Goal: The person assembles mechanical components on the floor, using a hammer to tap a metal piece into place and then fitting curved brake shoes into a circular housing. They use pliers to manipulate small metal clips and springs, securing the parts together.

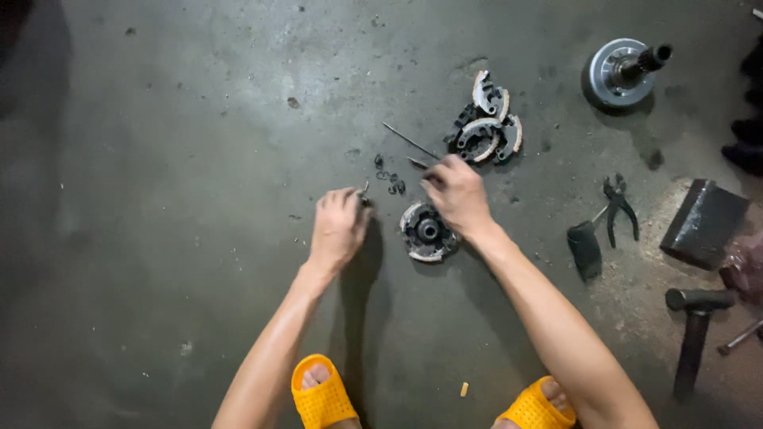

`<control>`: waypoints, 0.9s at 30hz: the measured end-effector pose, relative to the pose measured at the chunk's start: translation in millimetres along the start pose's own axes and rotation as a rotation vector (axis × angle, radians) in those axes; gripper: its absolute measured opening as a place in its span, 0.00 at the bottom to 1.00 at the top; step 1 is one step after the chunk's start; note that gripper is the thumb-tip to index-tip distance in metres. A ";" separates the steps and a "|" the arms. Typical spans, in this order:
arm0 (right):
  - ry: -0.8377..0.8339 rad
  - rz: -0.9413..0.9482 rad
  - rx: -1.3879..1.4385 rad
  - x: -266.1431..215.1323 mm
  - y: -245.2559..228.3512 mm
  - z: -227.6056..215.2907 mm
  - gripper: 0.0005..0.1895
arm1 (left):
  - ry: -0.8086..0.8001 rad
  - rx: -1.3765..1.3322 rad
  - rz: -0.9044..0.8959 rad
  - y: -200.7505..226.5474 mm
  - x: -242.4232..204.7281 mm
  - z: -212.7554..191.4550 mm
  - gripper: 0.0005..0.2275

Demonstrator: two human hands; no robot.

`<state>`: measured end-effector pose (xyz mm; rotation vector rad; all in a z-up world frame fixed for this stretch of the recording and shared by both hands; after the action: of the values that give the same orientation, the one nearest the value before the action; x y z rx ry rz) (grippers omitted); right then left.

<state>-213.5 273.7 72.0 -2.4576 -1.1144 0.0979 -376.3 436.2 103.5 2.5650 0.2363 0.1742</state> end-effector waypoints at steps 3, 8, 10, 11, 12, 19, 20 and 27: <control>-0.039 -0.023 -0.076 28.0 -29.3 18.0 0.05 | 0.028 0.033 -0.035 -24.2 11.8 -13.4 0.10; -0.150 -0.006 -0.212 37.5 -43.9 44.2 0.06 | 0.036 -0.035 -0.057 -38.2 38.3 8.0 0.08; -0.192 0.021 -0.227 37.8 -40.7 47.5 0.09 | 0.018 -0.004 -0.050 -32.9 51.5 22.6 0.09; -0.197 0.022 -0.227 38.1 -39.4 49.7 0.09 | 0.015 -0.007 -0.053 -34.6 53.1 29.1 0.09; -0.214 0.041 -0.197 37.5 -36.3 52.0 0.10 | 0.019 -0.024 -0.087 -37.8 54.9 35.8 0.09; -0.140 0.432 0.295 7.8 -8.0 -20.4 0.07 | 0.061 -0.059 -0.183 -35.3 61.6 37.3 0.10; -0.140 0.435 0.289 -1.4 4.4 -18.9 0.07 | 0.061 -0.066 -0.180 -35.8 62.4 39.7 0.10; -0.139 0.444 0.369 -38.8 17.7 -28.3 0.11 | 0.113 -0.270 -0.239 -26.8 55.0 28.5 0.07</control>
<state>-220.5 224.9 85.7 -2.3354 -0.5196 0.5633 -321.3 455.0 69.3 2.2405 0.5225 0.2433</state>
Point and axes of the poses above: each hand's wrist, its own x-axis towards the middle knuckle, its own z-axis out of the palm, y = z × x, the point moved 7 cm from there along x, towards the middle knuckle, and after that the axes turned 14 degrees about -x, right-handed, at the moved point
